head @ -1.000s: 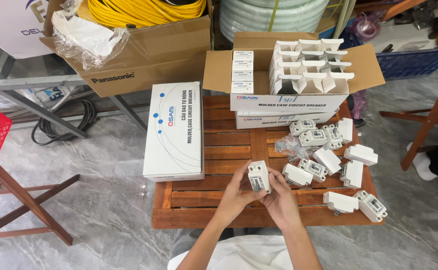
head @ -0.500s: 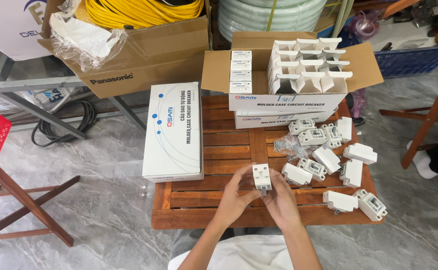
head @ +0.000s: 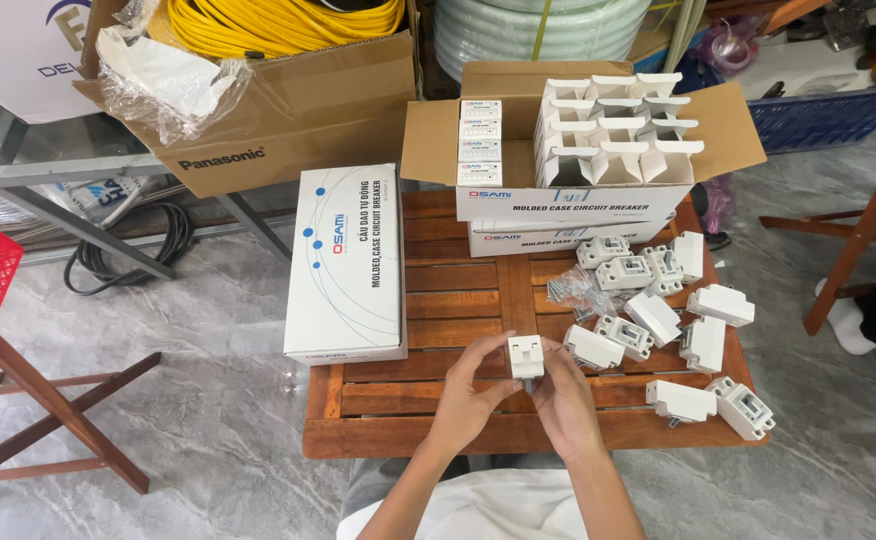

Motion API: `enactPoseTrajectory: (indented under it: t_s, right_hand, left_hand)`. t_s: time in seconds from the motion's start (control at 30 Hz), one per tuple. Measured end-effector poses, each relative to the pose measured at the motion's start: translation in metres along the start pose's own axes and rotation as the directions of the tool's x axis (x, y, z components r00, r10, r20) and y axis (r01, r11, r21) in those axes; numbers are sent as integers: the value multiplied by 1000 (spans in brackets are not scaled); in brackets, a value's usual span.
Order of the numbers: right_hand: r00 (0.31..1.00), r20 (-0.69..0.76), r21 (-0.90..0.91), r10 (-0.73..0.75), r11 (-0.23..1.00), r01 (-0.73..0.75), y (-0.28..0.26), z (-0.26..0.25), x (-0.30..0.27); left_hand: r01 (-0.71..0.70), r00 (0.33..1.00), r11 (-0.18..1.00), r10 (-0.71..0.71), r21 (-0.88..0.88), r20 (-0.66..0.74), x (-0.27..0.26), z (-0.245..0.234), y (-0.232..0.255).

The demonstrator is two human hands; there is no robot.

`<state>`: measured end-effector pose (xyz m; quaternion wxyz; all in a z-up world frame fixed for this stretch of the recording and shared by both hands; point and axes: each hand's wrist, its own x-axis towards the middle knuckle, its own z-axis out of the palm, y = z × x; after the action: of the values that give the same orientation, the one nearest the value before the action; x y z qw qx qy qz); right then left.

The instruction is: The person picks up white molded case circuit breakers from a wooden table, rotates them to view different sides, and places them back down. The person repeats this process with several breakers.

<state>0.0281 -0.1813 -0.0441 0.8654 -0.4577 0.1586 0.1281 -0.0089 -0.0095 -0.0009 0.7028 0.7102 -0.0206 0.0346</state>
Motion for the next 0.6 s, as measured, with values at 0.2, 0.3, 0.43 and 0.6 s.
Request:
enactPoseTrajectory:
  t_s: [0.2, 0.3, 0.43, 0.6]
  right_hand:
    - [1000, -13, -77, -19, 997, 18, -17, 19, -16]
    - [1000, -21, -144, 4, 990, -7, -38, 42, -33]
    - [999, 45, -141, 12, 990, -5, -47, 53, -41]
    - [999, 40, -394, 6, 919, 10, -47, 53, -43]
  left_hand:
    - [-52, 999, 998, 51, 31, 12, 1, -4, 8]
    - [-130, 991, 990, 129, 46, 28, 2, -6, 10]
    - [-140, 990, 987, 137, 75, 37, 2, -5, 12]
    - [-161, 987, 972, 153, 173, 56, 2, -3, 11]
